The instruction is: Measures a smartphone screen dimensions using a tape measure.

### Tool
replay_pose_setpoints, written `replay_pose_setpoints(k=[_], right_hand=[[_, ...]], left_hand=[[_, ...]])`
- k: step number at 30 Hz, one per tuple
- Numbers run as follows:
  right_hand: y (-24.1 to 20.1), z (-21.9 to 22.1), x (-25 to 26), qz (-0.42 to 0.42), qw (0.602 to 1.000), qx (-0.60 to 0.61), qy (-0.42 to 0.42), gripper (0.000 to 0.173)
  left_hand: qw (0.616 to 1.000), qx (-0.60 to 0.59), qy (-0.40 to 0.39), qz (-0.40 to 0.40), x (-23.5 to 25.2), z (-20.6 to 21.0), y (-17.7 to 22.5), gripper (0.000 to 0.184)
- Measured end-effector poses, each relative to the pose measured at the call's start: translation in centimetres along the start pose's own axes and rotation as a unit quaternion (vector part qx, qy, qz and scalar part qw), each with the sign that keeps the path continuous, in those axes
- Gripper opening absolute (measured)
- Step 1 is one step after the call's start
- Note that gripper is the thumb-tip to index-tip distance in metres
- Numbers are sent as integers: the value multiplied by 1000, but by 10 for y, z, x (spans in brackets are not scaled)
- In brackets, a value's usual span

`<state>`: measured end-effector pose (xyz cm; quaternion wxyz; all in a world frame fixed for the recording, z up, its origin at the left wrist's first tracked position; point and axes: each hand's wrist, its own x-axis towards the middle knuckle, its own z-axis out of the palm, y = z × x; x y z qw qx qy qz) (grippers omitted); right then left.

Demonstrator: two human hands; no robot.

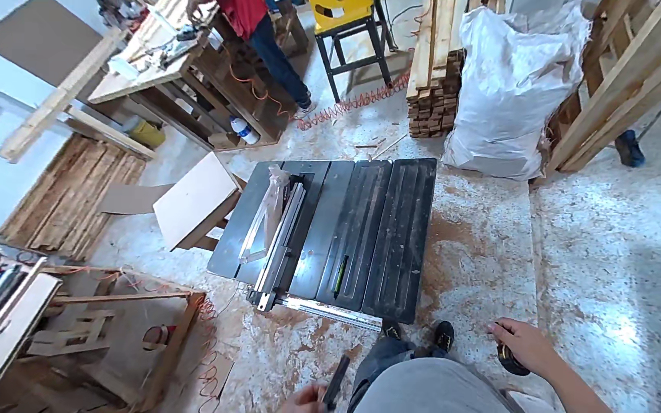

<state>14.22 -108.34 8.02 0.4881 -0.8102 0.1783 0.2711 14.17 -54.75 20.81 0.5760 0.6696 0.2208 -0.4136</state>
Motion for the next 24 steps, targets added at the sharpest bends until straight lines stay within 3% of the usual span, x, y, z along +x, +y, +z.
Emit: replay_pose_setpoints(k=[2,5,6,8,9,11,16,21,24], right_hand=[[4,5,-7,10,1000,3,14,45],[1,19,-20,24,999,14,40,44],[-2,26,-25,28,998,16,48,44],[-10,39,-37,39,997,20,66,43],[-14,46,-43,47,996,23,75,42],[-22,62,-54,62,993,39,95,41],[-29,112,-77,127,981,63,130,44],[-37,167,-83,152,972,84,157,44],[-47,188,-77,160,968,120,152,35]], left_hand=[[994,-43,-45,89,41,0,24,58],[981,-98,-87,144,104,25,79,86],[972,-140,-120,149,125,33,93,86],[950,-229,-172,127,165,45,112,66],[944,-259,-172,112,185,49,118,52],[945,-273,-154,98,218,55,128,45],[973,-183,-39,134,262,66,139,38],[985,-76,-22,154,284,56,143,35],[980,96,0,176,285,44,151,41]])
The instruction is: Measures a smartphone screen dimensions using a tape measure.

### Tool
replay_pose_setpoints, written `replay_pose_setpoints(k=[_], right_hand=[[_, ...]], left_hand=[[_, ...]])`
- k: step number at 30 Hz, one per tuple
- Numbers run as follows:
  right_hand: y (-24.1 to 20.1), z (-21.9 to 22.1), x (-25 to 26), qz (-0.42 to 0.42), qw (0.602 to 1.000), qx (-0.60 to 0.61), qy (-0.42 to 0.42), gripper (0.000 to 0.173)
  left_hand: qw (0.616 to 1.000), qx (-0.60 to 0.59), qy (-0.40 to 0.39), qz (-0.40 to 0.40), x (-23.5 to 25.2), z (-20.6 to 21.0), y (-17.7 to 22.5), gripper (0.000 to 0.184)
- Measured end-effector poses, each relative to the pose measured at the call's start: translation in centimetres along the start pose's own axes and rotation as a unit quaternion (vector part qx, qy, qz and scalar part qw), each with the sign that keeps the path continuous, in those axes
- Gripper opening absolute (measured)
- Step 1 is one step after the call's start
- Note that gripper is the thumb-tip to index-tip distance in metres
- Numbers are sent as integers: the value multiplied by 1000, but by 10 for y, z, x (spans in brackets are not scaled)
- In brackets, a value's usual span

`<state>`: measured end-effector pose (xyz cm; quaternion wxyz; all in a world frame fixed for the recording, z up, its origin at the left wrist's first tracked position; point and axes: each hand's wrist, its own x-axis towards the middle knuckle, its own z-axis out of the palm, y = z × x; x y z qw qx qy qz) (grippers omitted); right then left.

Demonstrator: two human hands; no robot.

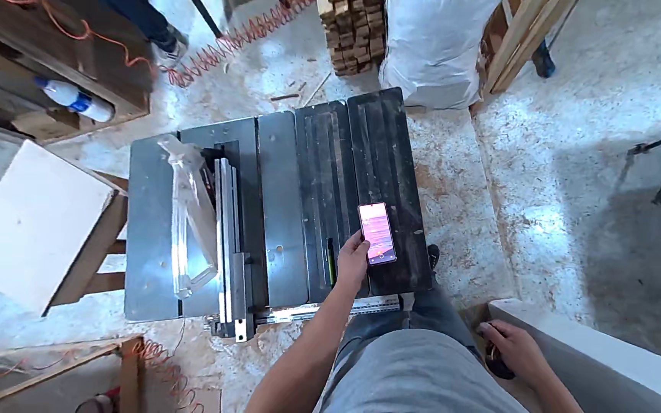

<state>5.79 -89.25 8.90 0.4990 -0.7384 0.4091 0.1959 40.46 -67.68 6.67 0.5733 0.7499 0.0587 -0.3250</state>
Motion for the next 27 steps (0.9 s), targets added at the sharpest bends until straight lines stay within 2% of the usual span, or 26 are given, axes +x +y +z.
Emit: replay_pose_setpoints(k=[3,6,11,16,22,27], right_hand=[[-9,8,11,5,1000,8,-8,35],[-21,4,27,-2,1000,2,-22,43],[-40,-6,36,-19,999,9,-43,46],[-59,-12,47,-38,996,-32,-78,45],[-84,-17,57,-39,998,-25,-45,40],[-88,-21,56,-37,998,-22,-35,40]], left_hand=[[965,261,-2,38,3,-8,5,58],[928,367,-4,64,2,-8,10,77],[917,385,2,104,7,-6,0,88],[906,398,-3,143,8,-9,-4,90],[901,403,-2,159,9,-11,-7,89],[930,340,-16,140,11,-17,-9,81]])
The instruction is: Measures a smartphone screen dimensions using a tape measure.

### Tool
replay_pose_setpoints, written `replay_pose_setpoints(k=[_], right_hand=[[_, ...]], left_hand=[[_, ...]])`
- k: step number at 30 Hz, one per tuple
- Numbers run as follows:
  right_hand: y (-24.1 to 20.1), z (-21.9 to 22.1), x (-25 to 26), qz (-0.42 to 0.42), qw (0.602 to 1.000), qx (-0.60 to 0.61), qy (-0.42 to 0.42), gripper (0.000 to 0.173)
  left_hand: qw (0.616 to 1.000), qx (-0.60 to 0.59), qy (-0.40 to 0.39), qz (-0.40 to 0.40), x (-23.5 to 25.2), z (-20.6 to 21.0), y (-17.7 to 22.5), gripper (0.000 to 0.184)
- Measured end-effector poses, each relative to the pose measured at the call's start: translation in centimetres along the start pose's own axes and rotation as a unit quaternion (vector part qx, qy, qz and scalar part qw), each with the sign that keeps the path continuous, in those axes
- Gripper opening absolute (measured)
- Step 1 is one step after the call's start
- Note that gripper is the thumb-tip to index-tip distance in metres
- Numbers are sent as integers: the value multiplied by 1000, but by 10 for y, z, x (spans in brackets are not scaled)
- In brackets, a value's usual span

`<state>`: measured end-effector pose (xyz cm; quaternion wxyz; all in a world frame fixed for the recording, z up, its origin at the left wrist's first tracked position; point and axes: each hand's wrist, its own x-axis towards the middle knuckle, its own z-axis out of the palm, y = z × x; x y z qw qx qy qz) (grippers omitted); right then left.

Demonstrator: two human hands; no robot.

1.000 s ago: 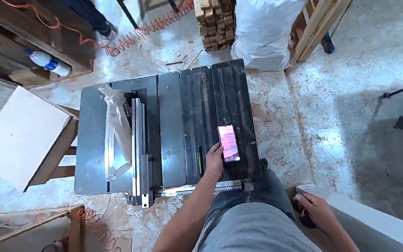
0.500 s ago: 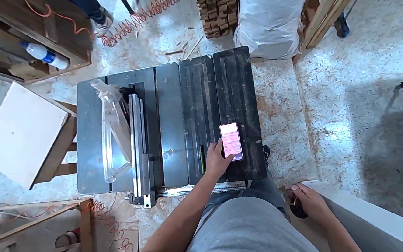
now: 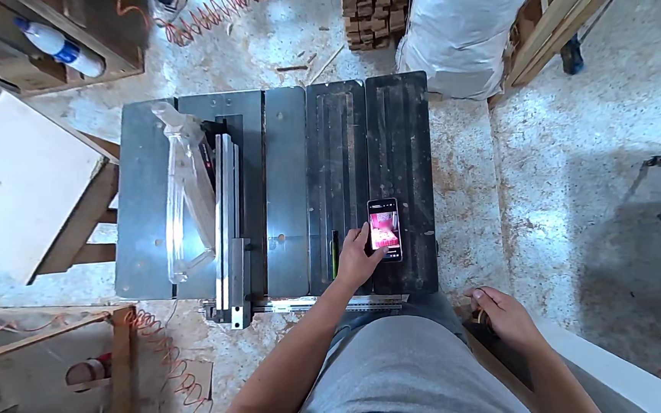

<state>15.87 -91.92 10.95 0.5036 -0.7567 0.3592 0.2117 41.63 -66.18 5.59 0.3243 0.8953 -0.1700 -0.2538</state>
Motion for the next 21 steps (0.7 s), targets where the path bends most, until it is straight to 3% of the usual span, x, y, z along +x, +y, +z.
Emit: replay_pose_setpoints(k=[3,6,9,11,17,21], right_hand=[[-6,2,-4,-28,1000,3,1,39],[-30,10,-5,-82,996,-25,-28,37],[-64,28,2,-135,986,-48,-83,34],[-87,41,10,-166,976,-82,-116,35],[-107,62,33,-228,948,-137,-173,43],[-115,45,60,-223,946,-136,-191,29]], left_hand=[[998,-65,7,5,-12,-12,5,60],[990,-97,-18,98,-39,-19,26,36],[960,-163,-146,173,-63,-17,45,37],[943,-174,-184,214,-71,-13,48,36],[946,-171,-177,213,-70,-21,26,12],[963,-141,-121,195,-47,-33,16,12]])
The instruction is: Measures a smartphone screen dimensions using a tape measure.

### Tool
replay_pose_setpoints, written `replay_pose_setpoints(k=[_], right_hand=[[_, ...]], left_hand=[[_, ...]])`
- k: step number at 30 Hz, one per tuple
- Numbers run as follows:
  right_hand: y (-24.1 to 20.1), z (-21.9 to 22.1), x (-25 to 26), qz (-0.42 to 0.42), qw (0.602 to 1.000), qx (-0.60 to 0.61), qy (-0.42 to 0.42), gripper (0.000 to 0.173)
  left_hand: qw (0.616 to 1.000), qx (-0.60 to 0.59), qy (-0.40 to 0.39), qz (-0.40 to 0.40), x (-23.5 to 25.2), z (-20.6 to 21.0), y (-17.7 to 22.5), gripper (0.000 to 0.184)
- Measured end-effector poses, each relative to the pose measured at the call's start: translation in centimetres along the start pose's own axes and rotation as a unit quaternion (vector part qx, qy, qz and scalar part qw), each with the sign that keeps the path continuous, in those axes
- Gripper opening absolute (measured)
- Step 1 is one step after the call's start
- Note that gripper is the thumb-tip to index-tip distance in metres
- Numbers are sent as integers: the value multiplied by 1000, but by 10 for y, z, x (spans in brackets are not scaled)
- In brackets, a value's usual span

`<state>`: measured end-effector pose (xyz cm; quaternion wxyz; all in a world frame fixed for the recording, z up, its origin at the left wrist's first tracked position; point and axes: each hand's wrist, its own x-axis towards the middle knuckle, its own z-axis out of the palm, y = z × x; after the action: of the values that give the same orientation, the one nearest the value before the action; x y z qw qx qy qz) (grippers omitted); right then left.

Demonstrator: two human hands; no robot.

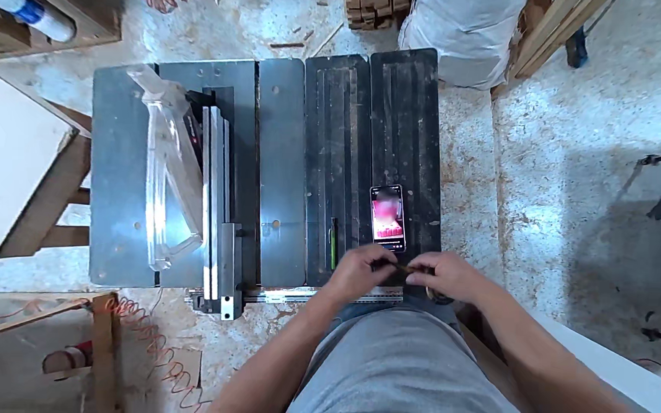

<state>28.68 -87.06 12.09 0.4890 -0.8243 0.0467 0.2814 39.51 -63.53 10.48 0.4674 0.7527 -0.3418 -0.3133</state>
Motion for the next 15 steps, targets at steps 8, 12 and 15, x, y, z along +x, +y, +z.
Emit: replay_pose_setpoints(k=[8,12,15], right_hand=[[48,-55,64,-71,978,-145,134,25],[54,-55,72,-90,972,-149,157,30],[60,-54,74,-100,969,-161,160,31]], left_hand=[[981,142,94,-91,56,-25,-43,63],[972,193,117,-70,63,-16,-63,51],[966,231,101,-63,66,-14,-69,49]])
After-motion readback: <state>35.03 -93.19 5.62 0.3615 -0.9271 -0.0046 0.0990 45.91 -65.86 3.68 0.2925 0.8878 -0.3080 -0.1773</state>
